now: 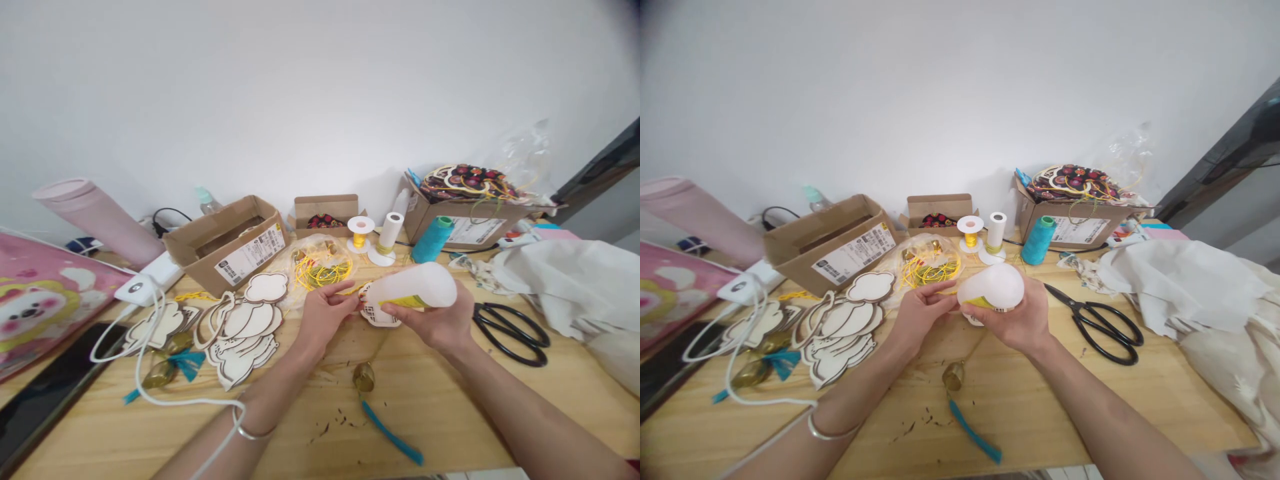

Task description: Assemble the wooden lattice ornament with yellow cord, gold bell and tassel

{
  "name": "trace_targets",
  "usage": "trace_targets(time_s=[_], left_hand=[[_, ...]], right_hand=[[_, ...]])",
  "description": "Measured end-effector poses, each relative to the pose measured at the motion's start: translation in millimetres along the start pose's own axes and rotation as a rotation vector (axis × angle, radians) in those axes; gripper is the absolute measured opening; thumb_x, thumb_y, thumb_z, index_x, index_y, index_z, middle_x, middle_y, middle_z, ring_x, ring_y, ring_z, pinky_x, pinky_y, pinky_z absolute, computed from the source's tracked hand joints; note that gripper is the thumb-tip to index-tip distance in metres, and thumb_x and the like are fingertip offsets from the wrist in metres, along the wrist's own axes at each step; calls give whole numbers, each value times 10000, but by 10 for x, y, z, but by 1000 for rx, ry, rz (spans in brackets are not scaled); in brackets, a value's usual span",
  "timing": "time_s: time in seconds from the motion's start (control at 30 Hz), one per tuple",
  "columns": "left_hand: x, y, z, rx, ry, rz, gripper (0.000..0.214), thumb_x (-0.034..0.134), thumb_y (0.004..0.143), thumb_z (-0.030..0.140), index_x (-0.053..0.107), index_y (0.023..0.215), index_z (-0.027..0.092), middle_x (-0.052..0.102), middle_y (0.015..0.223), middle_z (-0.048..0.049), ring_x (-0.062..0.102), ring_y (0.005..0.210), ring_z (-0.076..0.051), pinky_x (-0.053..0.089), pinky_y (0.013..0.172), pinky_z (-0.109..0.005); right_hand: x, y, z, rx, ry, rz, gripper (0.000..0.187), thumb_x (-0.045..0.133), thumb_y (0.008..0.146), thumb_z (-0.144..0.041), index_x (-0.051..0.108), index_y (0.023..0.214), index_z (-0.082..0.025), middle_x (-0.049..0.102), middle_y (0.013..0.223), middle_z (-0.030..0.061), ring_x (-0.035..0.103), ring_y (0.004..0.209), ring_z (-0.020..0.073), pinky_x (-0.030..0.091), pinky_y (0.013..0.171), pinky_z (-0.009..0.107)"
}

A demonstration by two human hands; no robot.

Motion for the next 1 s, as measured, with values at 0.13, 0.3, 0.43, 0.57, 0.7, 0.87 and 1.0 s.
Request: trace_targets(time_s=[0.13,0.3,0.43,0.57,0.7,0.87,1.0], left_hand=[[-7,5,0,-3,-3,11,368,694,608,195,628,965,143,703,657,-36,649,611,-134,463,501,-163],[-13,8,-2,-1,-27,9,356,680,619,190,626,967,143,706,686,-48,656,667,-154,475,523,-179],[-13,8,-1,-9,-14,14,342,683,612,186,635,948,140,704,671,-48,654,636,-154,475,514,-187],[-22,19,-11,7,-30,-1,335,675,624,195,632,953,145,707,704,-52,658,677,-161,478,527,-189],[-24,15,-2,16,-24,-1,342,679,624,208,631,956,141,707,716,-58,658,687,-167,475,522,-192],[-22,12,8,16,-18,3,320,676,624,192,639,937,136,705,696,-54,658,681,-169,471,517,-196],[-27,23,-14,20,-29,-15,339,673,630,195,631,962,143,707,716,-53,658,691,-157,467,525,-180]], right_hand=[[2,-1,-15,-37,-6,-55,334,746,508,-387,584,709,-174,665,637,45,614,526,186,507,473,269],[-29,7,-5,-44,-42,16,293,749,510,-366,572,661,-188,648,565,22,596,474,178,490,431,264],[-17,4,7,-35,0,16,314,748,503,-378,569,673,-184,646,574,12,593,483,176,487,433,264],[-20,11,63,7,-22,-21,312,746,506,-387,573,667,-184,644,592,14,590,500,176,494,461,280],[-38,22,105,72,78,52,288,754,497,-378,571,645,-211,647,579,22,580,490,184,508,462,311],[-7,11,187,117,146,-22,274,760,499,-341,596,673,-207,662,627,26,603,547,202,526,514,335],[-53,17,246,167,139,86,277,764,497,-328,600,678,-197,672,658,37,617,562,212,527,526,347]])
Point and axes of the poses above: each hand's wrist, its own y-axis towards the middle knuckle, its own x-axis out of the palm, z = x × y, the point moved 2 cm from there along y, towards the middle knuckle
